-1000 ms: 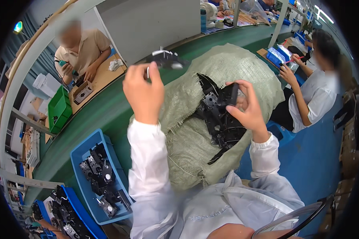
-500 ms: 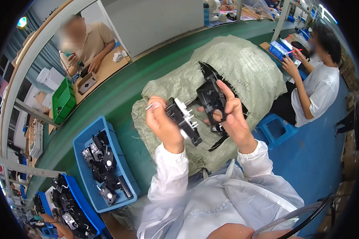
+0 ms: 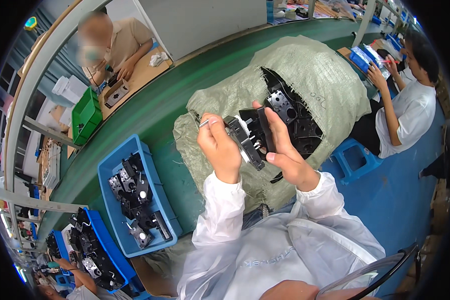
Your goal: Assembling and inspecting black plastic automotive side mirror housings on a factory production line.
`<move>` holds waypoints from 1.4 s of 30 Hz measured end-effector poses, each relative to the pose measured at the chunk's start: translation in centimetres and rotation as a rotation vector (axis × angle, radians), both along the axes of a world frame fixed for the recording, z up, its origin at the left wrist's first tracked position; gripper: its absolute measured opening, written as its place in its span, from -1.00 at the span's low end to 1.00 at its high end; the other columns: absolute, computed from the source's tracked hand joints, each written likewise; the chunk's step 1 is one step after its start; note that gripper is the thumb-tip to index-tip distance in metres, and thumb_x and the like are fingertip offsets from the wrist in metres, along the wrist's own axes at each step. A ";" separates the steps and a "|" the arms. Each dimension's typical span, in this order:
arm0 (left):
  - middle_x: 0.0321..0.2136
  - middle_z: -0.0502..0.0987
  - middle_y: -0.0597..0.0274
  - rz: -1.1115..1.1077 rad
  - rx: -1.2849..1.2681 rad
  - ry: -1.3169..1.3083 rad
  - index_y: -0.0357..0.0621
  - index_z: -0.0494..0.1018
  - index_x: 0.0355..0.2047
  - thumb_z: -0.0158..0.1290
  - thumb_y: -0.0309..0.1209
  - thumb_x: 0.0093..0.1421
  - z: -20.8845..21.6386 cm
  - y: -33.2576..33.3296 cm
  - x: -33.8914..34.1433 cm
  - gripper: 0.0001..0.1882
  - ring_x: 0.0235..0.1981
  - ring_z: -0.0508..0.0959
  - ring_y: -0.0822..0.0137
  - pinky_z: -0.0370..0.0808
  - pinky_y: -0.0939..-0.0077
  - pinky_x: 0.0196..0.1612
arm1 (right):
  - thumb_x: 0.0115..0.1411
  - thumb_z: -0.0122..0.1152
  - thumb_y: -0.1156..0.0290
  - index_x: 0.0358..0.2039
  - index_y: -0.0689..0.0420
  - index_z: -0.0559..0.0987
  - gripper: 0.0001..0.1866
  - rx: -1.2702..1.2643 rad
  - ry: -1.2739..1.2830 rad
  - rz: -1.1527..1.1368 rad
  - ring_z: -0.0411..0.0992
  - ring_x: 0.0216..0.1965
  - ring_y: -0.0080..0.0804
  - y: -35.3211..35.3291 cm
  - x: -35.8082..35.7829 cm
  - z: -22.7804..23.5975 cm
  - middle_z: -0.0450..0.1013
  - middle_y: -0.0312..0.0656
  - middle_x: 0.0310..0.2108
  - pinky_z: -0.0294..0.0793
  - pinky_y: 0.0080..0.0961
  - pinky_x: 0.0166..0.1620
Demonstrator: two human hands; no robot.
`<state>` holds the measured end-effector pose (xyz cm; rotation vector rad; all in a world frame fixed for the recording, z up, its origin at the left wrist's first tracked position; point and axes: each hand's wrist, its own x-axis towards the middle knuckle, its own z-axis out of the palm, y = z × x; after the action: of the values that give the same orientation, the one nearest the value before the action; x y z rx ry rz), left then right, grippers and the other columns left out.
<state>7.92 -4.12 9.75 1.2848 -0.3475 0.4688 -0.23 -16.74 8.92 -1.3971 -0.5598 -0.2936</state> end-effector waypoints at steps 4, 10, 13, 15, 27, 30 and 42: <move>-0.52 0.27 0.34 0.008 0.030 -0.008 -0.23 0.25 -0.53 -0.20 -0.42 0.42 -0.4 0.2 0.3 -0.68 -0.45 0.23 0.51 0.21 0.56 -0.33 | 0.16 -0.10 0.56 0.45 0.29 -0.24 -0.11 0.000 -0.033 0.016 -0.34 0.52 -0.18 -0.3 0.4 -0.2 -0.35 0.04 0.50 -0.30 -0.29 0.46; -0.54 0.30 0.28 0.029 0.098 -0.009 -0.27 0.29 -0.51 -0.20 -0.45 0.39 -1.3 -0.2 0.4 -0.70 -0.48 0.27 0.47 0.26 0.51 -0.38 | 0.14 -0.12 0.59 0.44 0.32 -0.25 -0.11 -0.035 -0.021 -0.020 -0.33 0.51 -0.16 -0.7 0.4 -0.9 -0.32 0.05 0.50 -0.33 -0.29 0.46; -0.56 0.32 0.21 0.077 0.164 -0.016 -0.30 0.30 -0.52 -0.18 -0.45 0.37 -1.5 -0.4 0.4 -0.71 -0.51 0.31 0.40 0.28 0.44 -0.40 | 0.13 -0.12 0.59 0.44 0.32 -0.26 -0.10 -0.091 -0.009 -0.044 -0.32 0.51 -0.15 -0.8 0.4 -1.1 -0.31 0.06 0.50 -0.33 -0.29 0.46; -0.57 0.33 0.18 0.119 0.208 -0.038 -0.32 0.31 -0.52 -0.17 -0.45 0.37 -1.8 -0.4 0.3 -0.70 -0.53 0.33 0.34 0.29 0.40 -0.40 | 0.13 -0.12 0.59 0.44 0.32 -0.27 -0.10 -0.125 0.001 -0.058 -0.32 0.51 -0.15 -0.8 0.3 -1.1 -0.30 0.06 0.50 -0.33 -0.29 0.46; -0.58 0.33 0.32 0.220 0.284 -0.011 -0.26 0.34 -0.50 -0.17 -0.42 0.40 -3.6 0.0 -0.4 -0.70 -0.50 0.28 0.49 0.26 0.50 -0.40 | 0.19 0.11 0.37 0.44 0.32 -0.27 -0.01 -0.159 0.023 -0.069 -0.26 0.50 -0.08 -0.6 0.1 -1.9 -0.24 0.11 0.48 -0.27 -0.27 0.45; -0.59 0.33 0.32 0.234 0.325 -0.004 -0.26 0.33 -0.50 -0.17 -0.42 0.40 -4.0 0.1 -0.6 -0.70 -0.50 0.28 0.49 0.26 0.50 -0.40 | 0.11 0.26 0.33 0.44 0.31 -0.24 0.08 -0.219 0.038 -0.119 -0.23 0.49 -0.07 -0.3 0.0 -2.1 -0.20 0.12 0.47 -0.22 -0.25 0.45; -0.44 0.36 0.27 0.109 0.335 0.107 -0.23 0.37 -0.30 -0.25 -0.37 0.44 -3.4 0.0 -1.8 -0.75 -0.38 0.32 0.39 0.30 0.44 -0.26 | 0.11 0.33 0.20 0.43 0.30 -0.17 0.10 -0.269 -0.036 -0.129 -0.25 0.49 0.07 -0.1 -0.4 -3.1 -0.20 0.20 0.46 -0.23 -0.16 0.45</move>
<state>6.11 -4.10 6.34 1.6546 -0.2736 0.4437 -0.64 -16.85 5.84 -1.6950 -0.5545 -0.3569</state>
